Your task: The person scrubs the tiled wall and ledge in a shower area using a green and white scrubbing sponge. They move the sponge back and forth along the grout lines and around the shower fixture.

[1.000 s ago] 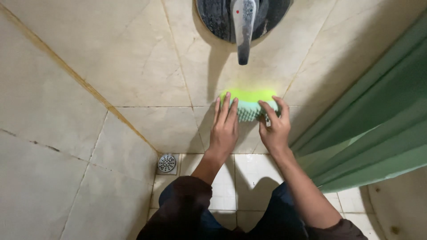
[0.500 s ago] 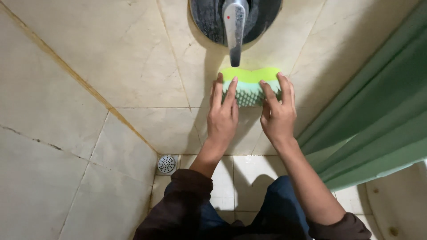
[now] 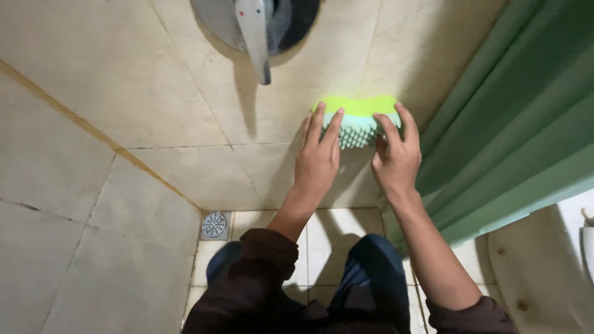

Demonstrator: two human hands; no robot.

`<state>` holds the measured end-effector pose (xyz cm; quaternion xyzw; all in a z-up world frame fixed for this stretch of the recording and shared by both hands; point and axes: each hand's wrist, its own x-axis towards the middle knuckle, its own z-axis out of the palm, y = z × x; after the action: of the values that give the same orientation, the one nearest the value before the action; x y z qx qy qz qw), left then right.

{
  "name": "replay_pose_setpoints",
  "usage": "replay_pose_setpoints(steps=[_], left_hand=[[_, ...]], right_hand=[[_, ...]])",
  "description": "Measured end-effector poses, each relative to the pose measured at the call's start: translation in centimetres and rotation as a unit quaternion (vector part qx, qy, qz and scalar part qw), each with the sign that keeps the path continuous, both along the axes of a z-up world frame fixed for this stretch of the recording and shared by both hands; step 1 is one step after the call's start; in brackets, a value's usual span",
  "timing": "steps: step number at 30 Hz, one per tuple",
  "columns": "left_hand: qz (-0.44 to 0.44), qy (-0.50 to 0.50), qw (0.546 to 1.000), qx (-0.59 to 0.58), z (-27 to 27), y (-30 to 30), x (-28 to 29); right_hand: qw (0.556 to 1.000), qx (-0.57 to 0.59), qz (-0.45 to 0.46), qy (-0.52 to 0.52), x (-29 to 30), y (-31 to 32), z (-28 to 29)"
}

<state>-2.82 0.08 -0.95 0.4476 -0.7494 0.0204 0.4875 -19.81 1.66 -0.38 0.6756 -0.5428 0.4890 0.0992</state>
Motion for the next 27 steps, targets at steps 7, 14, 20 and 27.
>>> replay_pose_setpoints(steps=[7, 14, 20, 27], left_hand=[[-0.022, 0.01, 0.999, 0.033, -1.6, 0.5, -3.3], [-0.009, 0.037, 0.998, 0.049, -2.3, 1.0, -3.4], [0.007, 0.048, 0.997, 0.059, -3.4, 0.5, -1.8], [0.023, 0.034, 0.996, 0.076, -4.7, 0.5, 2.3]], right_hand=[[0.999, 0.014, 0.001, -0.034, -3.7, -0.1, -2.2], [0.999, 0.022, 0.032, -0.024, -4.2, 0.0, -3.1], [0.999, 0.019, 0.044, -0.002, -2.5, -0.3, -3.4], [0.999, 0.033, 0.034, 0.024, 1.6, -0.7, -4.8]])
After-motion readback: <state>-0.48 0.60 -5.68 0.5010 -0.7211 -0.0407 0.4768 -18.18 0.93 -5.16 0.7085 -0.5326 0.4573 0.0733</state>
